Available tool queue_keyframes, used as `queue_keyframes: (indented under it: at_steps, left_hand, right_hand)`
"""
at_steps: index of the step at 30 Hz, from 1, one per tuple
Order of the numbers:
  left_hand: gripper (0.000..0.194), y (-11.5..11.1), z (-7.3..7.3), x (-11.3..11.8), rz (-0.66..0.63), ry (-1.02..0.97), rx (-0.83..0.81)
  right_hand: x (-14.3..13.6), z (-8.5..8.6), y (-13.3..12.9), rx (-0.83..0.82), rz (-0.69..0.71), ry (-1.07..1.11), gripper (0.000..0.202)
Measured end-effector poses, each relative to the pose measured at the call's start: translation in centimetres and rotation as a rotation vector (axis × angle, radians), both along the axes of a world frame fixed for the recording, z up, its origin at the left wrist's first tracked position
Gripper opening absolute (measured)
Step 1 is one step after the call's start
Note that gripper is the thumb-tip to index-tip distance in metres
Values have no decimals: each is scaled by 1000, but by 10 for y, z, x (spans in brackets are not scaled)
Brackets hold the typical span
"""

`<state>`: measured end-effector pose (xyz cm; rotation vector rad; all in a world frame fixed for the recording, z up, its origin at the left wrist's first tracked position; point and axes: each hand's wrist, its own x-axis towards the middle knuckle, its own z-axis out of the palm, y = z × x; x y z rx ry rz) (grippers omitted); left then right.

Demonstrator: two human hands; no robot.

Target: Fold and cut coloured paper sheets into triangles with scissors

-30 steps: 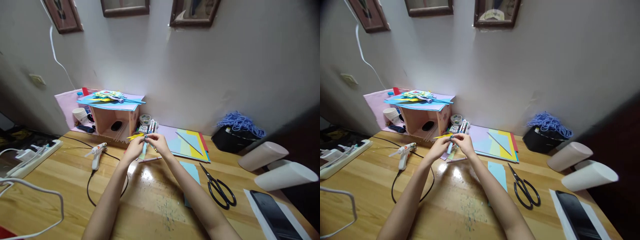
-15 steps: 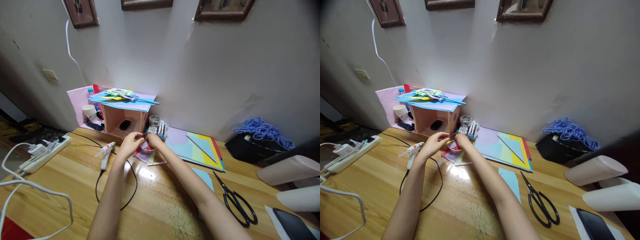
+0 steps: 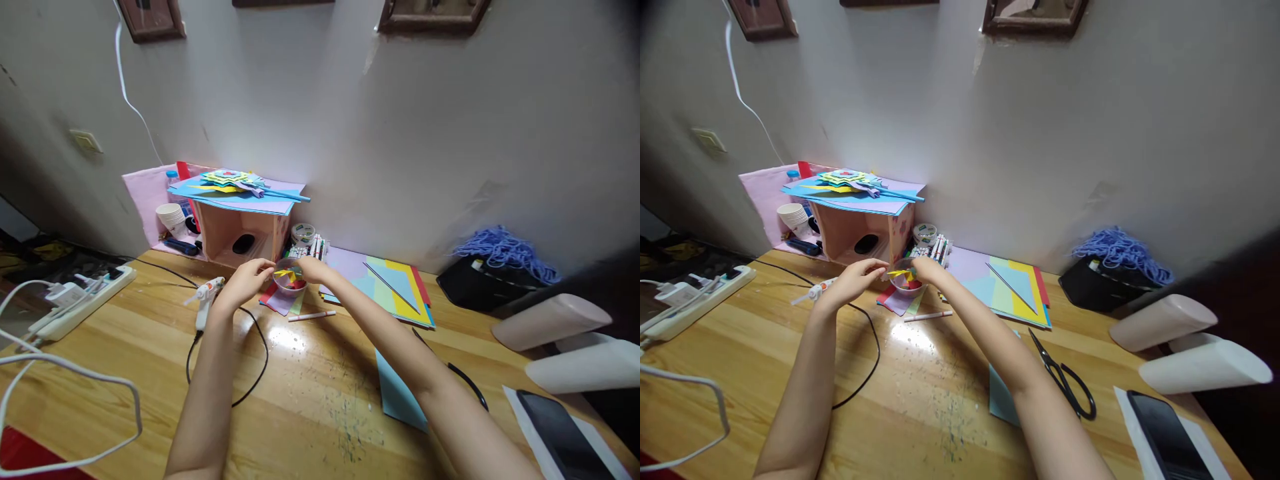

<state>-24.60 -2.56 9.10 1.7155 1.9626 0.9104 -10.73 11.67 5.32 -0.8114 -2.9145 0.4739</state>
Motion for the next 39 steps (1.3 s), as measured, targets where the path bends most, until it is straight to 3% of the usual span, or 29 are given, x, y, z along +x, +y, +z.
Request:
queue_keyframes:
  at_steps: [6, 10, 13, 16, 18, 22, 25, 27, 30, 35, 39]
  left_hand:
    - [32, 3, 1, 14, -41, 135, -42]
    - [36, 1, 5, 25, 154, 316, 21]
    - [43, 2, 10, 42, 244, 349, 93]
    - [35, 4, 5, 79, 13, 142, 70]
    - [36, 5, -9, 112, -222, -87, -89]
    - [55, 10, -59, 180, -384, -323, -427]
    - [67, 22, -95, 218, -310, -295, -379]
    - [71, 33, -109, 237, -255, -199, -315]
    - [68, 47, -115, 254, -217, -86, -262]
    - [41, 49, -113, 259, -262, -21, -283]
    - [54, 45, -114, 254, -270, 113, -139]
  right_hand:
    - [63, 17, -10, 47, -69, 210, 46]
    - [142, -3, -27, -39, -235, 415, 38]
    - [209, -30, -44, -169, -555, 328, 27]
    - [259, -54, -68, -190, -813, 233, 17]
    - [278, -64, -86, -226, -890, 211, 13]
    - [285, -78, -116, -353, -971, 372, 24]
    - [280, -85, -127, -454, -967, 518, 35]
    - [277, -87, -130, -500, -977, 562, 44]
    - [275, -87, -130, -521, -981, 595, 54]
    - [276, -87, -132, -466, -957, 608, 55]
    - [277, -86, -133, -469, -936, 623, 54]
